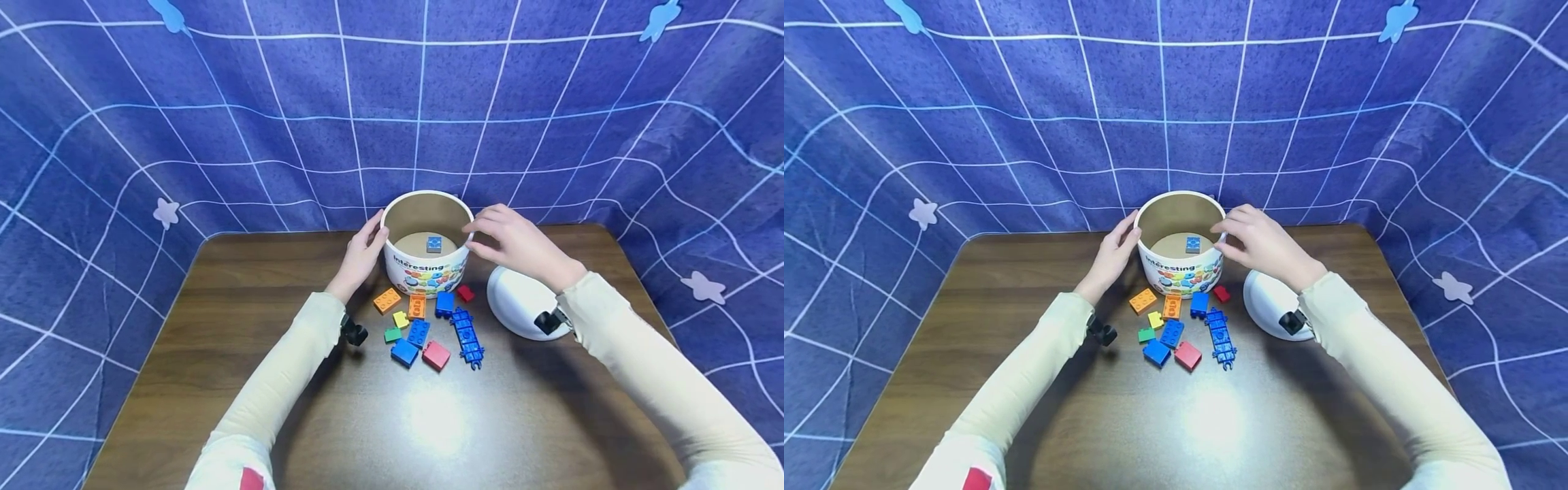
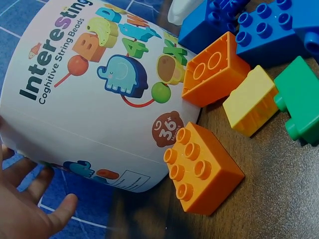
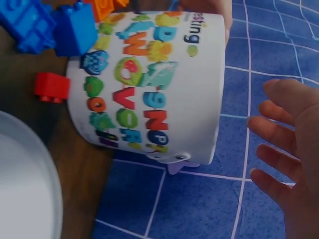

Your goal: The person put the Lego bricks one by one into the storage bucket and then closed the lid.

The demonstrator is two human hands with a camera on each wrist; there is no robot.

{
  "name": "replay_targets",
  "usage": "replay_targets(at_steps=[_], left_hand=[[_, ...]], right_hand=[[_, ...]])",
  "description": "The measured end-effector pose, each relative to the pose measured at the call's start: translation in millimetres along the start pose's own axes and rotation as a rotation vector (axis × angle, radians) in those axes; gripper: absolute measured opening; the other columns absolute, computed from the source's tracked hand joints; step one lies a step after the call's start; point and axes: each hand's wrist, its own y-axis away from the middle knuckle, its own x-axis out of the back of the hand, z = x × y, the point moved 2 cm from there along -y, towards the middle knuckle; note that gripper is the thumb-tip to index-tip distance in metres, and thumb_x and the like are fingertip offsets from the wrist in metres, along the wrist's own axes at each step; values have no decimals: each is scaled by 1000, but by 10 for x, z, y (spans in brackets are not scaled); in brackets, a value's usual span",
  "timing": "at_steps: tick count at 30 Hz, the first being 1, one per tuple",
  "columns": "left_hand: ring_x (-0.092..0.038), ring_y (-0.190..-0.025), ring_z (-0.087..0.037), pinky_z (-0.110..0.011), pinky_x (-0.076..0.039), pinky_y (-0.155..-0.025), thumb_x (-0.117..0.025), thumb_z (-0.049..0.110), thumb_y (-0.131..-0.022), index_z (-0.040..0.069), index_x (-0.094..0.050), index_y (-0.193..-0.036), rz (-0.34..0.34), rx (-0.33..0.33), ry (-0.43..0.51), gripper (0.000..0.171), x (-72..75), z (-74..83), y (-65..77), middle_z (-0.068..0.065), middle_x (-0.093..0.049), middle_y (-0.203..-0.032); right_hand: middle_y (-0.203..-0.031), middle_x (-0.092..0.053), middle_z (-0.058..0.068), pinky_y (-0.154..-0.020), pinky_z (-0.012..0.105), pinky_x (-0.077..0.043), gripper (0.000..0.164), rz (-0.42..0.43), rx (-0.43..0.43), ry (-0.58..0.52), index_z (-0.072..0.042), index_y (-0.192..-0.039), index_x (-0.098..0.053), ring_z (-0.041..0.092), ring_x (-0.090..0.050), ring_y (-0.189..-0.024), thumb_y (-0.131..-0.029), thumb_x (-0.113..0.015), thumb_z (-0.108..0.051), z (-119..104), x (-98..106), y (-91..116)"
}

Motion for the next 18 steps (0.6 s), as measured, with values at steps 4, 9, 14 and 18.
replay_targets(at_steps=[4,9,14,18], left_hand=[[-50,-143,-32,-44,-40,-119,-51,28,-111,9,-40,-161,2,-3,2,54,4,-4,2,-10,-43,-163],[-50,-144,-31,-44,-40,-119,-50,29,-111,10,-39,-161,0,2,1,55,4,-15,1,-9,-42,-164],[-48,-145,-30,-43,-40,-120,-50,30,-111,11,-38,-162,-7,13,1,55,-4,-16,2,-8,-41,-164],[-48,-145,-30,-43,-39,-120,-50,31,-111,13,-39,-162,-6,14,9,55,-5,-5,3,-7,-41,-164]], right_hand=[[-107,-72,12,-97,50,-50,24,-1,3,-13,-2,-113,-75,31,-61,-108,-93,-79,-13,-8,-56,171],[-107,-72,11,-97,48,-50,24,-26,-45,-29,-5,-114,-76,29,-61,-108,-93,-79,-15,19,-207,380],[-106,-73,8,-98,49,-50,25,-67,-115,-48,-5,-116,-76,29,-61,-109,-93,-78,-15,55,-399,532],[-107,-73,10,-99,51,-51,26,-117,-167,-65,-3,-118,-75,31,-61,-110,-94,-77,-15,103,-552,614]])
